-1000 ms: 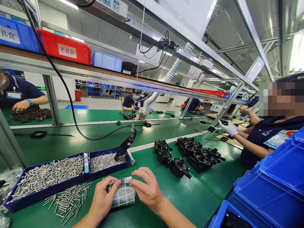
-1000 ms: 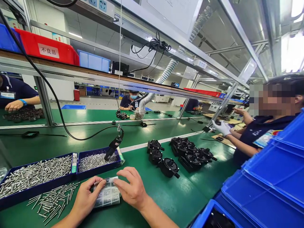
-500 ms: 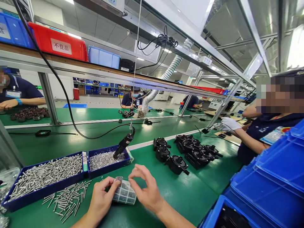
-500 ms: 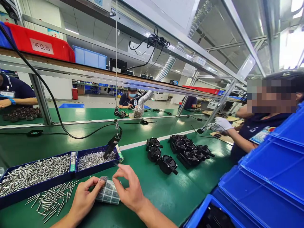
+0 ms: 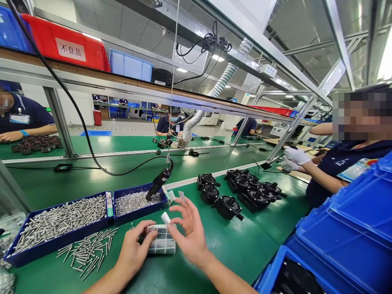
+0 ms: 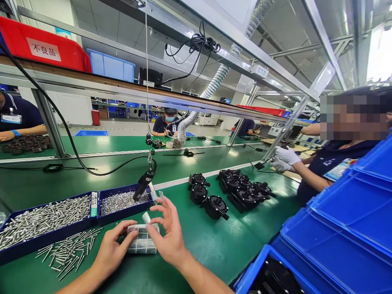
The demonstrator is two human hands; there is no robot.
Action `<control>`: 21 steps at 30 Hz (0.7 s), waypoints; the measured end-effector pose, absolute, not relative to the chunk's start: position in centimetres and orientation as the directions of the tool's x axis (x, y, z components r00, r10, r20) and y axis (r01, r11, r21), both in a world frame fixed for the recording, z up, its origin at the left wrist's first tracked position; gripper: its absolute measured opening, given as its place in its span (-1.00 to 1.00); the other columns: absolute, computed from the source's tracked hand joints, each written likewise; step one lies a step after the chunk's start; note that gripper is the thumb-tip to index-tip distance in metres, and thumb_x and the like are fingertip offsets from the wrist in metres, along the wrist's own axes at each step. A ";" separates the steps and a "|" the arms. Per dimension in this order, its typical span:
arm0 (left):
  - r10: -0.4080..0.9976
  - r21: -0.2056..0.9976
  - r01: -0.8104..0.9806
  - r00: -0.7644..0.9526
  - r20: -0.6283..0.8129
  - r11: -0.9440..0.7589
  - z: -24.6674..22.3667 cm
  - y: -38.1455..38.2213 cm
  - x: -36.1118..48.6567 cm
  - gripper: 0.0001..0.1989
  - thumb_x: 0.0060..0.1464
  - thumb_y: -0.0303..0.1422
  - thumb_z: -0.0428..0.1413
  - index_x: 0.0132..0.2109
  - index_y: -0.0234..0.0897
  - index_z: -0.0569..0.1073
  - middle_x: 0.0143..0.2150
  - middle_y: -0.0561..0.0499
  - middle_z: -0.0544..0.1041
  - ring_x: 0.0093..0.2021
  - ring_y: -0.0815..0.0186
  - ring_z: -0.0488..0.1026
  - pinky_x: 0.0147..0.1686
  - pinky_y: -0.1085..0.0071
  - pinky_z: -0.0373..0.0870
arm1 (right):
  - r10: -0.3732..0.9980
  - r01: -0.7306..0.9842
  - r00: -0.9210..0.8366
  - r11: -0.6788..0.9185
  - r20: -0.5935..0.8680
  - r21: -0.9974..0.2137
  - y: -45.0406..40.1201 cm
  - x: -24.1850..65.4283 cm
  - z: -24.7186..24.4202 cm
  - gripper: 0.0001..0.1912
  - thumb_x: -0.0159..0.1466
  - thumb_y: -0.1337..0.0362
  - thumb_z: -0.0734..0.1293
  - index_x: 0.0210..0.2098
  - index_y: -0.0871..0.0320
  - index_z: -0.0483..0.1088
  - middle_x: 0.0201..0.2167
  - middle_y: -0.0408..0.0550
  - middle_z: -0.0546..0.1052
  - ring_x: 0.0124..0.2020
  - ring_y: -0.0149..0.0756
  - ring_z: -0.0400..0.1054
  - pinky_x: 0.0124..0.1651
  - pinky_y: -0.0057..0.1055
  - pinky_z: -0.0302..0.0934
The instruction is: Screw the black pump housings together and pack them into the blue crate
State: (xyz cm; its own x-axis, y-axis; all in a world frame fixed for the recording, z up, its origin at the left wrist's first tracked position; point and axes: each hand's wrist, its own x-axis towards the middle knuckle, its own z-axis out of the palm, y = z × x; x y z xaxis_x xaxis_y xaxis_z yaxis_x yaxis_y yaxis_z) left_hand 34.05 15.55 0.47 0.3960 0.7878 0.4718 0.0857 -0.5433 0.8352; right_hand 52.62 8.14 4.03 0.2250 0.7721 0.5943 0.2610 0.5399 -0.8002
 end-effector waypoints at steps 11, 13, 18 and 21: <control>0.735 0.787 0.028 0.380 0.561 -0.616 0.9 16.3 33.6 -0.70 0.29 -0.13 0.23 -0.33 -0.20 0.62 -0.36 0.01 0.65 -0.36 0.28 0.57 -0.31 0.47 0.49 | 0.807 0.425 -0.009 0.537 0.590 -0.729 8.8 53.6 3.0 -0.04 0.28 0.43 0.42 0.52 -0.14 -0.07 0.49 0.18 0.01 0.35 0.07 0.26 0.11 -0.07 0.55; 0.731 0.773 0.014 0.335 0.594 -0.634 0.9 16.3 33.7 -0.82 0.25 -0.18 0.28 -0.18 -0.19 0.65 -0.32 0.03 0.67 -0.38 0.29 0.58 -0.33 0.47 0.53 | 0.813 0.410 -0.003 0.532 0.582 -0.741 8.8 53.6 2.8 -0.07 0.30 0.43 0.39 0.52 -0.14 -0.06 0.49 0.18 0.00 0.35 0.05 0.26 0.07 -0.11 0.57; 0.568 0.609 -0.013 0.344 0.748 -0.793 1.0 16.3 33.3 -0.91 0.31 -0.38 0.21 -0.15 -0.15 0.63 -0.16 -0.03 0.67 -0.24 0.29 0.64 -0.26 0.49 0.58 | 0.829 0.413 0.077 0.479 0.554 -0.775 8.9 53.1 2.4 -0.10 0.30 0.40 0.40 0.51 -0.12 -0.04 0.48 0.18 0.02 0.33 0.01 0.29 0.03 -0.16 0.57; 0.392 0.398 0.058 0.353 0.850 -0.915 0.7 16.7 32.4 -0.81 0.29 -0.49 0.17 -0.10 -0.10 0.65 0.08 -0.11 0.60 -0.02 0.21 0.63 -0.05 0.39 0.60 | 0.795 0.488 0.090 0.490 0.600 -0.722 9.2 53.7 2.8 -0.05 0.27 0.34 0.45 0.51 -0.09 -0.06 0.48 0.21 0.02 0.35 0.04 0.27 0.10 -0.11 0.55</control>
